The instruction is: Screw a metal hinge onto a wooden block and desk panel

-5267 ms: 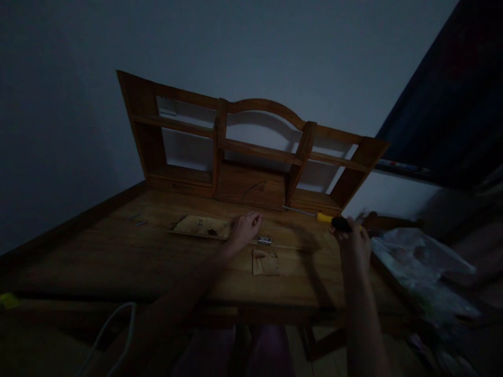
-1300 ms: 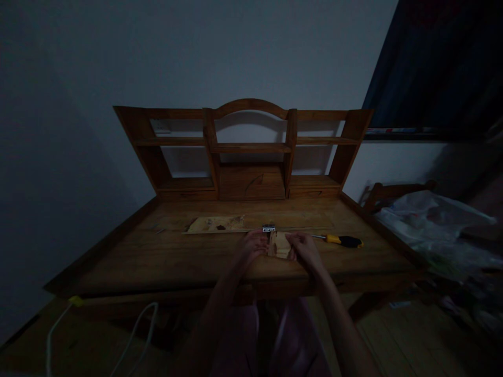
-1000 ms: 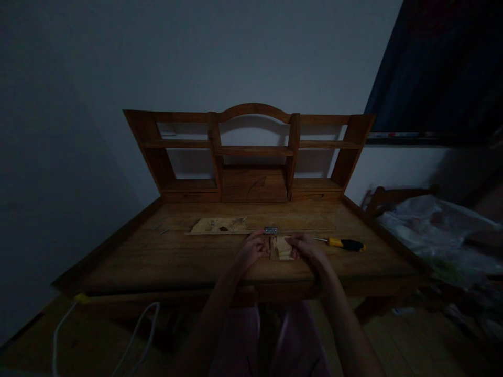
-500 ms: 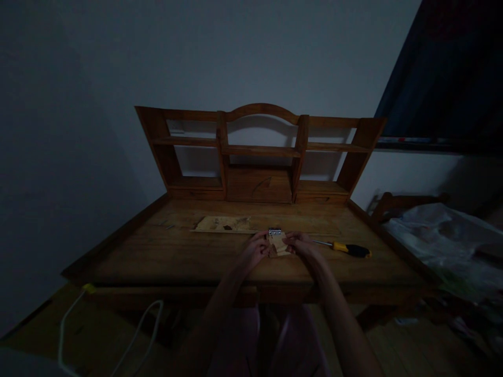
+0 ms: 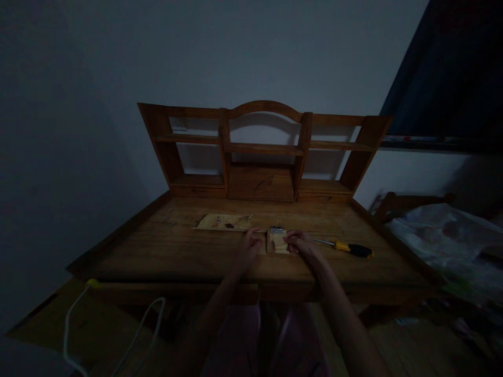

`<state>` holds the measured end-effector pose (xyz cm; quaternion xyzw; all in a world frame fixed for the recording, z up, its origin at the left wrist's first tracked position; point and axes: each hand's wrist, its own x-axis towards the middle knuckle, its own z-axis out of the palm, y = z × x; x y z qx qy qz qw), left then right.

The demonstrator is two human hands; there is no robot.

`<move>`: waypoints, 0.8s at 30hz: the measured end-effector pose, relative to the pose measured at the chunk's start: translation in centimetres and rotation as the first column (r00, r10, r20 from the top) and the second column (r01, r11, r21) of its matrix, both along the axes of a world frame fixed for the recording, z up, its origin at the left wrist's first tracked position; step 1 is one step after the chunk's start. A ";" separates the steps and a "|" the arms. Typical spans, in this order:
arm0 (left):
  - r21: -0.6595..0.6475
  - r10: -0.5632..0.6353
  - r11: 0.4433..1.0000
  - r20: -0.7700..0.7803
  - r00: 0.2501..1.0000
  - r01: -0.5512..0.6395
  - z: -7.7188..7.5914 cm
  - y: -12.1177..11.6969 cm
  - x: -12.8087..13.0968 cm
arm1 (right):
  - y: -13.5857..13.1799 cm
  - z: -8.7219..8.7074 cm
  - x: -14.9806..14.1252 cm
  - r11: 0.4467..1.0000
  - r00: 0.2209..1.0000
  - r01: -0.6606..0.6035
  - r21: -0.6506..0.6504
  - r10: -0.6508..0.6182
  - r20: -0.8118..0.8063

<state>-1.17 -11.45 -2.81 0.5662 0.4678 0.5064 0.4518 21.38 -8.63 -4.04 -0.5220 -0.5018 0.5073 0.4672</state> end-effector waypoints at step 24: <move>0.216 0.012 0.969 -0.534 0.845 0.123 0.2 -1.5 1.2 | -0.6 0.0 -0.5 1.000 0.999 0.006 0.019 -0.007 0.045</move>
